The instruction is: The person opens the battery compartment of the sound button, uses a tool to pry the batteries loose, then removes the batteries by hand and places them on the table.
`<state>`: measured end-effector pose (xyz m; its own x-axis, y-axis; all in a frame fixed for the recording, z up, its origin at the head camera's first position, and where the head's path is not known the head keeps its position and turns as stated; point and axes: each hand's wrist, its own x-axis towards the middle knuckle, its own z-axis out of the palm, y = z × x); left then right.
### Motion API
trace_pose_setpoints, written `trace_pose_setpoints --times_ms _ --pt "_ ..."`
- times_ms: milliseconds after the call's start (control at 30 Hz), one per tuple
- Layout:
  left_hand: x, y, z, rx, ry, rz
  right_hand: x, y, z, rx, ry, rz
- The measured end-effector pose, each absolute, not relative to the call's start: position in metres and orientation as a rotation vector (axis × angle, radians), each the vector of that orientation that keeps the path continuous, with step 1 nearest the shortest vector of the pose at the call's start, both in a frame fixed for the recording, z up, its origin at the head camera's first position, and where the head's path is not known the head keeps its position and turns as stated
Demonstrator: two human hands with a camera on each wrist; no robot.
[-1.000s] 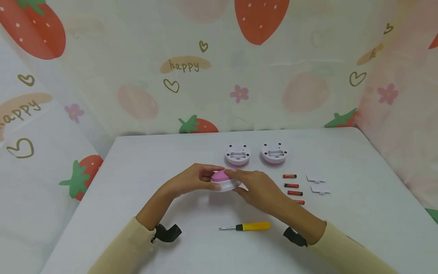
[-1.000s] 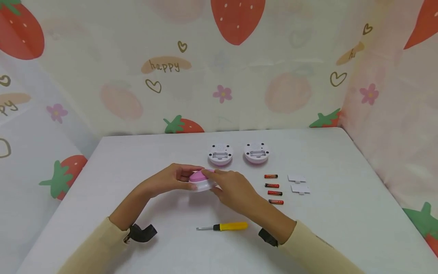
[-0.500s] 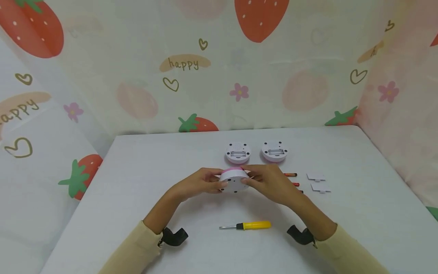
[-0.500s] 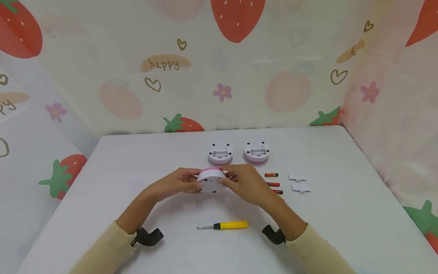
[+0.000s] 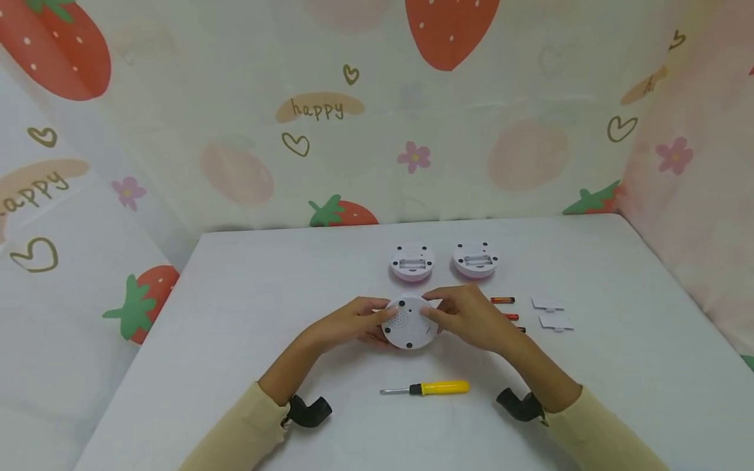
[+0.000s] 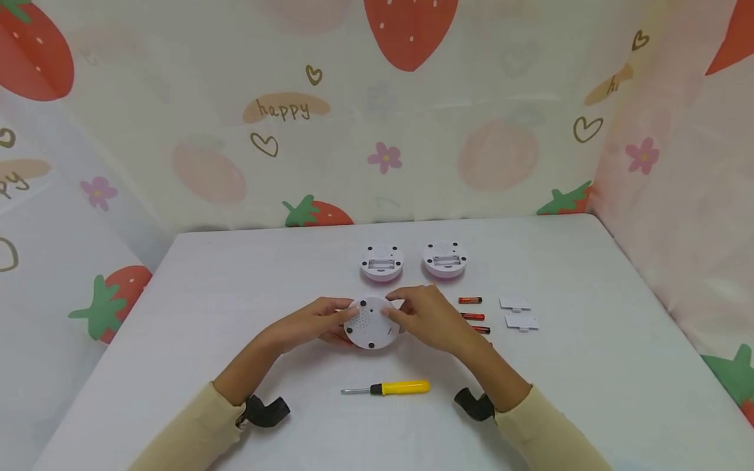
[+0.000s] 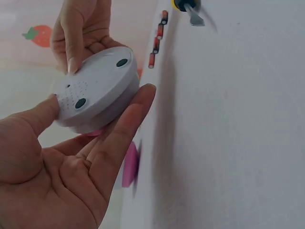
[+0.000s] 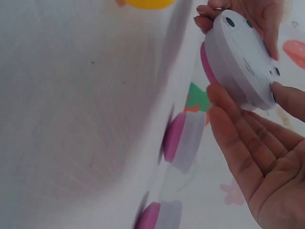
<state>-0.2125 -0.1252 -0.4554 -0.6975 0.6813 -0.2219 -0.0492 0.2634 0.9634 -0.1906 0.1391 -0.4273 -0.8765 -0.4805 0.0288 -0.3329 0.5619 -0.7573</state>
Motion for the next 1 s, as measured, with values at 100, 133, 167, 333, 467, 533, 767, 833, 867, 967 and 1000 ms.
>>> trace_pose_setpoints --times_ms 100,133,167,333,467,533,767,833,867,967,1000 --pt "-0.211 -0.125 -0.459 0.549 1.924 1.497 -0.192 0.137 -0.429 -0.623 2.559 -1.179" --pt "-0.211 -0.125 -0.46 0.541 1.93 1.503 -0.192 0.136 -0.429 -0.599 2.548 -1.166" --pt "-0.211 -0.125 -0.46 0.532 1.937 1.507 -0.192 0.135 -0.429 -0.579 2.54 -1.157" --pt "-0.213 -0.124 -0.464 0.489 1.972 1.509 -0.192 0.133 -0.433 -0.514 2.516 -1.141" --pt "-0.215 -0.123 -0.468 0.488 2.008 1.494 -0.192 0.133 -0.437 -0.472 2.474 -1.161" --pt "-0.216 -0.123 -0.469 0.493 2.024 1.491 -0.191 0.133 -0.439 -0.454 2.44 -1.182" --pt "-0.218 -0.123 -0.472 0.497 2.049 1.491 -0.19 0.132 -0.441 -0.454 2.384 -1.168" --pt "-0.218 -0.123 -0.472 0.5 2.056 1.49 -0.19 0.132 -0.441 -0.472 2.38 -1.156" --pt "-0.218 -0.123 -0.473 0.502 2.059 1.491 -0.19 0.132 -0.441 -0.487 2.381 -1.148" --pt "-0.218 -0.123 -0.474 0.525 2.072 1.488 -0.189 0.131 -0.441 -0.527 2.382 -1.124" --pt "-0.218 -0.123 -0.474 0.535 2.074 1.488 -0.189 0.131 -0.441 -0.533 2.386 -1.116"
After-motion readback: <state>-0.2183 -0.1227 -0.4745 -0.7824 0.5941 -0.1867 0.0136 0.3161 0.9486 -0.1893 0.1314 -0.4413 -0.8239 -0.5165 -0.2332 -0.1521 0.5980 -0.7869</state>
